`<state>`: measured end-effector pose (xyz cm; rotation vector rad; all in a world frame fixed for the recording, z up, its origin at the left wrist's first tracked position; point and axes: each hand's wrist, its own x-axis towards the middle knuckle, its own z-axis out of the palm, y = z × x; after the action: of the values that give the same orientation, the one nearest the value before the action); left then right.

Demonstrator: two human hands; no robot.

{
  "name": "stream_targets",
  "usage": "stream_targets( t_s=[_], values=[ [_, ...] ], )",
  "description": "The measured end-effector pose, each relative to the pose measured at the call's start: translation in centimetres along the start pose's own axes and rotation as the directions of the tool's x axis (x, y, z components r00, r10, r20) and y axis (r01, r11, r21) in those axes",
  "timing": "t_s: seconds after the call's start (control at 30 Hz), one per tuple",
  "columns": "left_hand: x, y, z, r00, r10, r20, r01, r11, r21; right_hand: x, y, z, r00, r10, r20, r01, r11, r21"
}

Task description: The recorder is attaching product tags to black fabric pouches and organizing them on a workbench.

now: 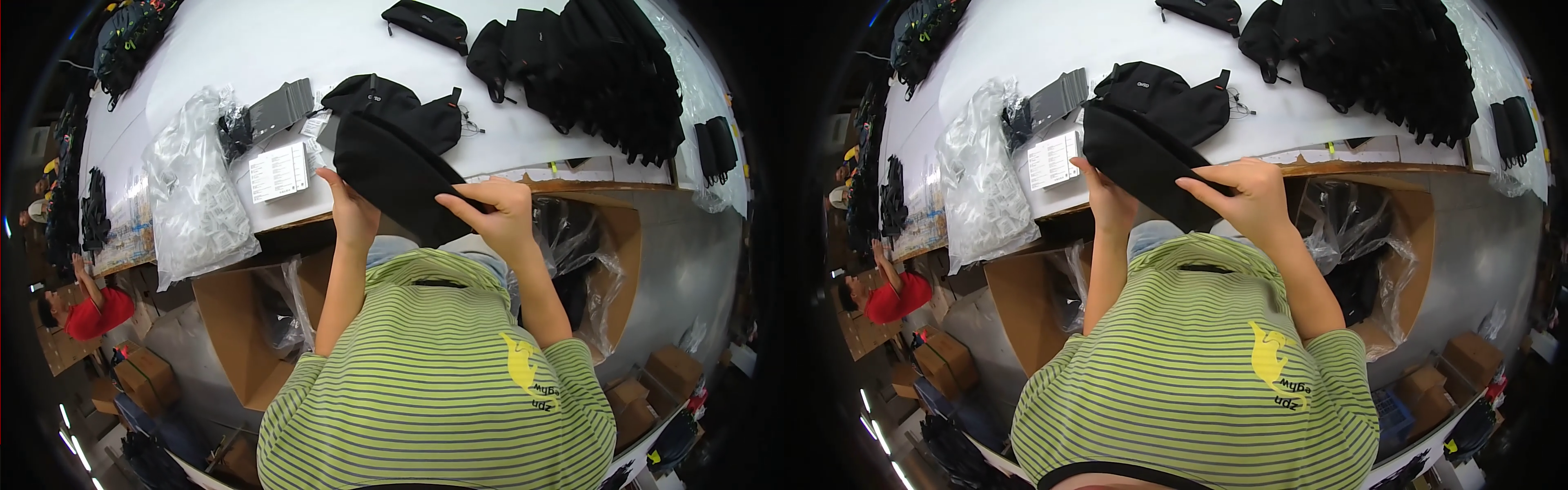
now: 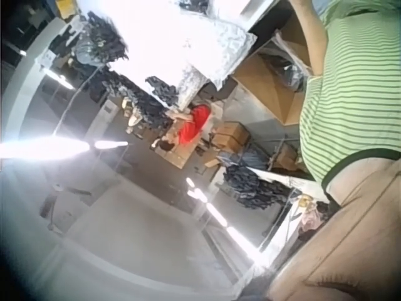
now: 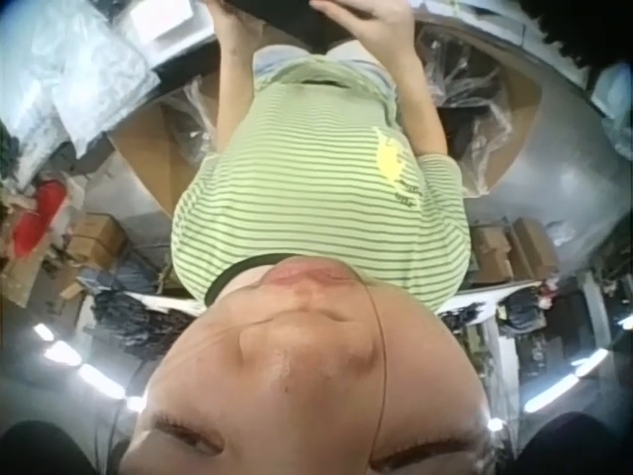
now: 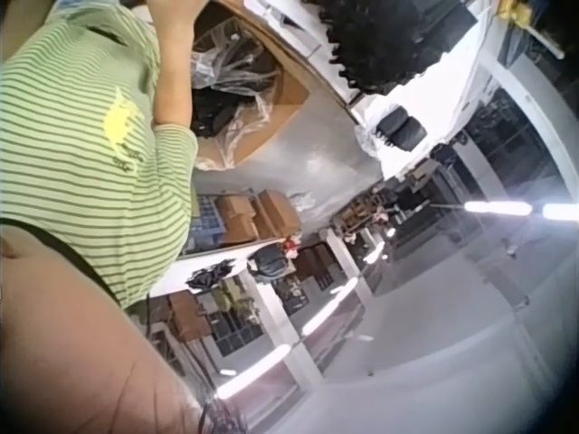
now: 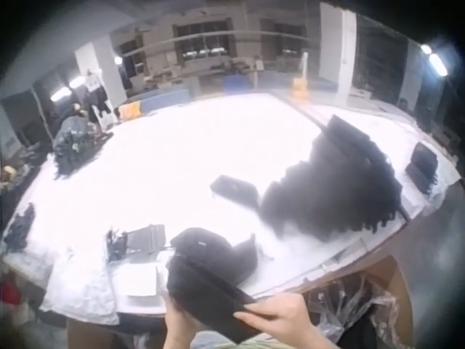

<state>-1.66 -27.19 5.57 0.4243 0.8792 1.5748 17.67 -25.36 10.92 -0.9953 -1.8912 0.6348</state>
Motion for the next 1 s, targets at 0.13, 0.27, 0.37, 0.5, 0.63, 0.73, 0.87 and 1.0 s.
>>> stream_targets(
  t_s=[0.13,0.27,0.37,0.5,0.63,0.73,0.87,1.0],
  values=[
    [0.0,-0.7,-0.6,0.988,0.120,0.098,-0.128,0.988,0.086,0.0,-0.4,-0.1,0.997,0.081,-0.019,-0.081,0.997,-0.005],
    [0.8,-1.1,-0.7,0.929,0.370,0.026,-0.357,0.873,0.333,-0.1,-0.1,0.3,0.999,0.013,0.033,-0.012,1.000,-0.021],
    [0.8,-1.5,-3.1,0.935,0.340,0.101,-0.352,0.855,0.380,-0.2,-0.2,0.4,0.999,0.005,0.040,-0.005,1.000,-0.008],
    [0.9,-0.8,-2.9,0.904,0.426,0.042,-0.374,0.740,0.559,-0.4,0.2,-0.1,0.999,0.024,0.033,-0.024,0.999,-0.021],
    [0.8,1.2,-1.2,0.870,0.471,0.143,-0.479,0.742,0.469,-0.7,-0.1,-0.6,0.990,0.132,0.040,-0.131,0.991,-0.013],
    [0.6,0.9,-1.0,0.869,0.441,0.223,-0.493,0.736,0.464,-0.8,0.0,-0.5,0.992,0.120,0.037,-0.120,0.993,-0.009],
    [0.6,0.3,-1.3,0.905,0.410,0.116,-0.400,0.725,0.561,-1.1,0.6,-0.2,0.999,0.025,0.042,-0.025,1.000,-0.009],
    [0.7,0.7,-1.6,0.901,0.435,-0.006,-0.348,0.729,0.589,-1.4,0.6,-0.5,0.996,0.069,0.054,-0.069,0.998,0.002]
  ],
)
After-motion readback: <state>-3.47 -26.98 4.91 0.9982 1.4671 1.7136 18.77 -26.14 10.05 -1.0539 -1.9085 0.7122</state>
